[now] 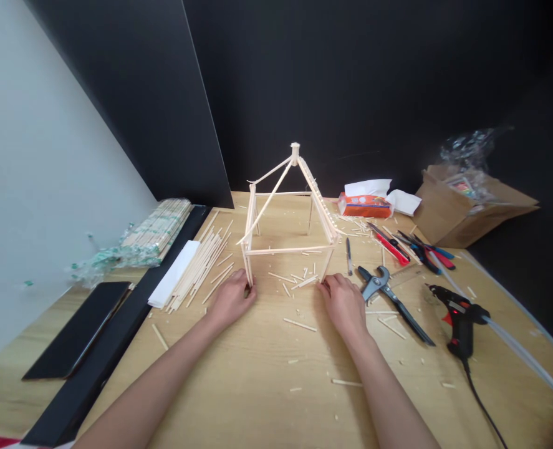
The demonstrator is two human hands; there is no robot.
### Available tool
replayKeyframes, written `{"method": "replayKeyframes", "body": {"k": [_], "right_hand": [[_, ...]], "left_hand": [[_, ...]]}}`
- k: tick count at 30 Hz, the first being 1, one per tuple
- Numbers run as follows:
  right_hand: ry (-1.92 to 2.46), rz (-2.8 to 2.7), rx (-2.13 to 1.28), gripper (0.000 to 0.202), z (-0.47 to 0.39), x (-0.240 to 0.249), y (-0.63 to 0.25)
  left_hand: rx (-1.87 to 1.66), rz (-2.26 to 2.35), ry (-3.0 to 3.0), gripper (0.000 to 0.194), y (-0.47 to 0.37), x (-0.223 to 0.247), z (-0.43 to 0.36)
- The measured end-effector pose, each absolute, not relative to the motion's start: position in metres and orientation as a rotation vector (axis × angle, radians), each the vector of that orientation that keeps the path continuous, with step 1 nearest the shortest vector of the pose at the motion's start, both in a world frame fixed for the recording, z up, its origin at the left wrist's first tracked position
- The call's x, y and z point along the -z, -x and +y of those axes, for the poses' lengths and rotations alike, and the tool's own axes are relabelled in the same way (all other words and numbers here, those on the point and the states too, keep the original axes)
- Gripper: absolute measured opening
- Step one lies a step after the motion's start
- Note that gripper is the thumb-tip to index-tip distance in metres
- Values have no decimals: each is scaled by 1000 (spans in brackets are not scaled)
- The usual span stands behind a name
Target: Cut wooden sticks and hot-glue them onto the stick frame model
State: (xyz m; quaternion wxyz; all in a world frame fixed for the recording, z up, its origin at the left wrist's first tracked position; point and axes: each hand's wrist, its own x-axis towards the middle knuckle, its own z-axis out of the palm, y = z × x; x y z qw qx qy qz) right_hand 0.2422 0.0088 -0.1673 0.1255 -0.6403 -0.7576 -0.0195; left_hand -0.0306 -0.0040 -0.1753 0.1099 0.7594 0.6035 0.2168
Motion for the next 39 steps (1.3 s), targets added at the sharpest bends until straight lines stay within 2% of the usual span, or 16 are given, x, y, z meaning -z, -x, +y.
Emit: {"method": "replayKeyframes", "body": {"k": [16, 22, 39], "right_hand": [[1837, -2232, 54, 14, 10, 167, -240], [1857, -2213, 65, 19, 10, 165, -237], [1895, -2165, 58, 17, 12, 165, -246]], "left_hand": [[-644, 1726, -2246, 14, 29, 173, -7], [-653, 1738, -2234, 17, 28, 176, -6], [-610, 1708, -2182, 16, 44, 173, -1]]}}
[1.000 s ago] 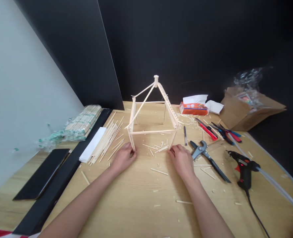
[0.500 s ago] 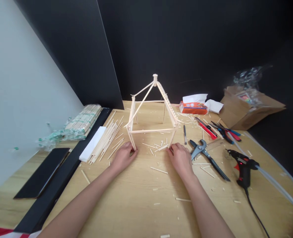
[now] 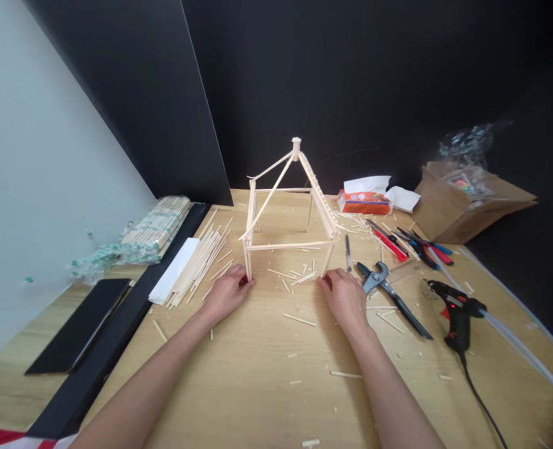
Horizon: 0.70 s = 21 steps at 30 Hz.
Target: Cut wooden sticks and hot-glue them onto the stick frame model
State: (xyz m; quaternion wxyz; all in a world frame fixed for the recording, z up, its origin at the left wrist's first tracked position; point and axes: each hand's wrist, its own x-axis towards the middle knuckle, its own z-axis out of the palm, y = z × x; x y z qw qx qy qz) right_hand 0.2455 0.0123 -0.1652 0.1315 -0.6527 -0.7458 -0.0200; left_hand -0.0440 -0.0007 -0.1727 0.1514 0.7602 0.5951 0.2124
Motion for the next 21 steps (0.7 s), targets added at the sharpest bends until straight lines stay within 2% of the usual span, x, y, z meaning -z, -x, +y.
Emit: {"method": "replayKeyframes", "body": {"k": [21], "right_hand": [[1906, -2171, 35, 18, 12, 164, -245]], "left_hand": [[-632, 1712, -2168, 16, 41, 172, -1]]}}
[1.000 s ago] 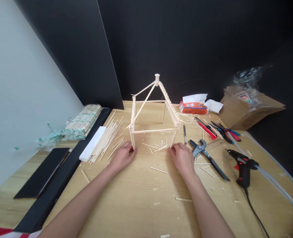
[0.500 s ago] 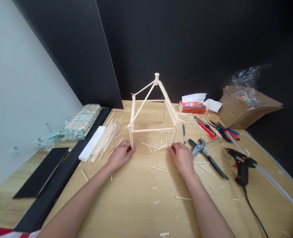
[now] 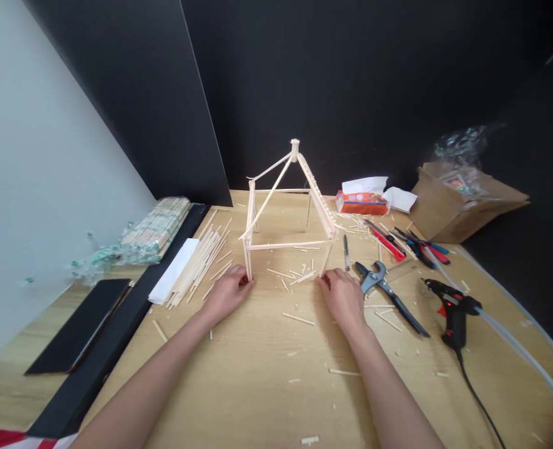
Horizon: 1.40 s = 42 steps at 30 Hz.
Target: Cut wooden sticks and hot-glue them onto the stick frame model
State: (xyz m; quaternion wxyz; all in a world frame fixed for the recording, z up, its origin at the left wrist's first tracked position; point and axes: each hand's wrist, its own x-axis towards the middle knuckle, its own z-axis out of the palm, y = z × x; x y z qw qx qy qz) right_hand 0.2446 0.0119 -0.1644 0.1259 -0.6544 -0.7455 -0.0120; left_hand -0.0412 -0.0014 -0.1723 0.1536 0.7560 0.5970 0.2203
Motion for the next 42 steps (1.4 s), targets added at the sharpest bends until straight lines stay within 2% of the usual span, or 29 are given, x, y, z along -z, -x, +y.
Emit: {"method": "replayKeyframes", "body": {"k": [42], "right_hand": [[1899, -2193, 35, 14, 12, 164, -244]], "left_hand": [[-719, 1657, -2044, 14, 43, 172, 0]]}}
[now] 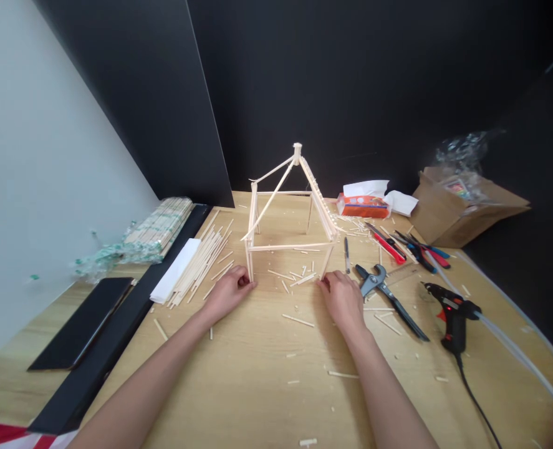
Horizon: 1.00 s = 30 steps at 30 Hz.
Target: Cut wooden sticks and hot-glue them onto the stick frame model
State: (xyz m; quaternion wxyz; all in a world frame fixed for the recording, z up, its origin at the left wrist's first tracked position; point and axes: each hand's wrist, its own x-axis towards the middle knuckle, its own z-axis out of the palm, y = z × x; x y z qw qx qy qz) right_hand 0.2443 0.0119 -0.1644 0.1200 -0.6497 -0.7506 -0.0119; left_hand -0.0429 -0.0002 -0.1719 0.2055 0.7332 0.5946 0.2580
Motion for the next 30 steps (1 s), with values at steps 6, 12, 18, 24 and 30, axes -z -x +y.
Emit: {"method": "replayKeyframes", "body": {"k": [6, 12, 18, 24, 30], "right_hand": [[1906, -2193, 35, 15, 11, 163, -243], [1910, -2190, 41, 14, 11, 164, -243], [1909, -2197, 45, 13, 11, 164, -243], [1903, -2212, 52, 14, 12, 165, -244], [1904, -2208, 56, 15, 13, 166, -243]], "left_hand": [[-722, 1652, -2031, 13, 43, 173, 0], [-708, 1654, -2037, 14, 42, 172, 1], [-696, 1657, -2029, 14, 44, 174, 2], [-701, 1657, -2015, 15, 44, 175, 2], [-707, 1652, -2021, 14, 43, 175, 1]]}}
